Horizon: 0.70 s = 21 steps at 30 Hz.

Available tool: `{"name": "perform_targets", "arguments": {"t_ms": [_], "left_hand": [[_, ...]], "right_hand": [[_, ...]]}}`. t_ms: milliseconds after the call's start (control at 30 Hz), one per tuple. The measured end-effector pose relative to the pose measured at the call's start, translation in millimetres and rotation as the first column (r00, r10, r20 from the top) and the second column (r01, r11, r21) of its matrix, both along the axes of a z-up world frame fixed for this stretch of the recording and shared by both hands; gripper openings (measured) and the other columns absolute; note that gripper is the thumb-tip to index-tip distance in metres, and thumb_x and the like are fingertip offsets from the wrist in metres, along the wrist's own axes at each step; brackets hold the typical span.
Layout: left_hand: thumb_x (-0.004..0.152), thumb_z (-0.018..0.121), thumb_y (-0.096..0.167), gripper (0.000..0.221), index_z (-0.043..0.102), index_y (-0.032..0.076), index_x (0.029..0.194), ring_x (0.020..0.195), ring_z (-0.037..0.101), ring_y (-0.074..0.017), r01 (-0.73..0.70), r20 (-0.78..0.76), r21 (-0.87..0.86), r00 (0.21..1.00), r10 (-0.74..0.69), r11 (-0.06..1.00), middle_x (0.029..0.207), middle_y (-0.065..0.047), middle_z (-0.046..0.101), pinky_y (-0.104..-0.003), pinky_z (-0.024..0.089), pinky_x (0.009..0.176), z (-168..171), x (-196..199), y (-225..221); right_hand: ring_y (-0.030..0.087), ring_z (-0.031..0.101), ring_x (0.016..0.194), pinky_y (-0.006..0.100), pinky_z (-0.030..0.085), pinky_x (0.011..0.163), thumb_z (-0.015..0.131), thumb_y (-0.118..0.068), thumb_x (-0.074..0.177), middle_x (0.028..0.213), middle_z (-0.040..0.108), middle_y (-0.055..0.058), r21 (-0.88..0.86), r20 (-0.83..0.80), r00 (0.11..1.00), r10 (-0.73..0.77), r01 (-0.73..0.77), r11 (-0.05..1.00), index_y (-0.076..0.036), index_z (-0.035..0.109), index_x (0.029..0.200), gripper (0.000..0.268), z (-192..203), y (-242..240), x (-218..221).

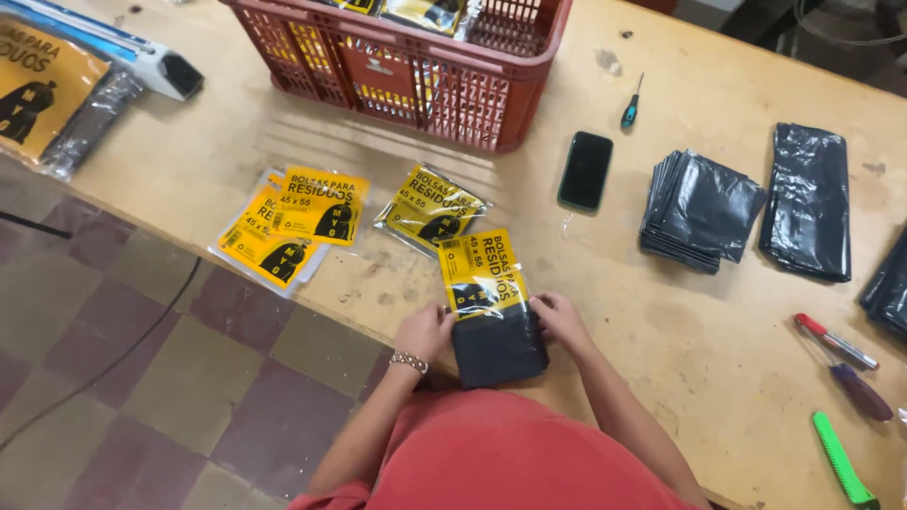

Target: Package stacks of black plastic bags into printed yellow sleeves and place them into a red basket

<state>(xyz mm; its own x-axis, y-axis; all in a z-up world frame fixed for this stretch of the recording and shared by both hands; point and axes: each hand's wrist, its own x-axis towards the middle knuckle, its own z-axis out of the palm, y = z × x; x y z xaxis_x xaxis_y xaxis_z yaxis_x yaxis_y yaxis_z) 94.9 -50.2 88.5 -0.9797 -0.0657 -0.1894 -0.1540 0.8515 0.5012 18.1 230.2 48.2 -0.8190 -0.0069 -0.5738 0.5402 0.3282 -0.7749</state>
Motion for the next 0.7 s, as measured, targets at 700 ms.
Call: {"name": "perform_targets", "arguments": {"t_ms": [700], "left_hand": [[0.086,0.060,0.038,0.027,0.068,0.011,0.085,0.089,0.071,-0.0393,-0.003,0.176,0.116,0.984,-0.018,0.993,0.083,-0.018,0.072,-0.051,0.057,0.077,-15.2,24.2,4.0]], "right_hand": [[0.036,0.072,0.100,0.049,0.057,0.088,0.063,-0.035,0.091,0.094,0.079,0.015,0.397,0.006,0.922,0.387,-0.358,0.845,-0.018,0.076,0.106,0.026,43.6,9.8,91.2]]}}
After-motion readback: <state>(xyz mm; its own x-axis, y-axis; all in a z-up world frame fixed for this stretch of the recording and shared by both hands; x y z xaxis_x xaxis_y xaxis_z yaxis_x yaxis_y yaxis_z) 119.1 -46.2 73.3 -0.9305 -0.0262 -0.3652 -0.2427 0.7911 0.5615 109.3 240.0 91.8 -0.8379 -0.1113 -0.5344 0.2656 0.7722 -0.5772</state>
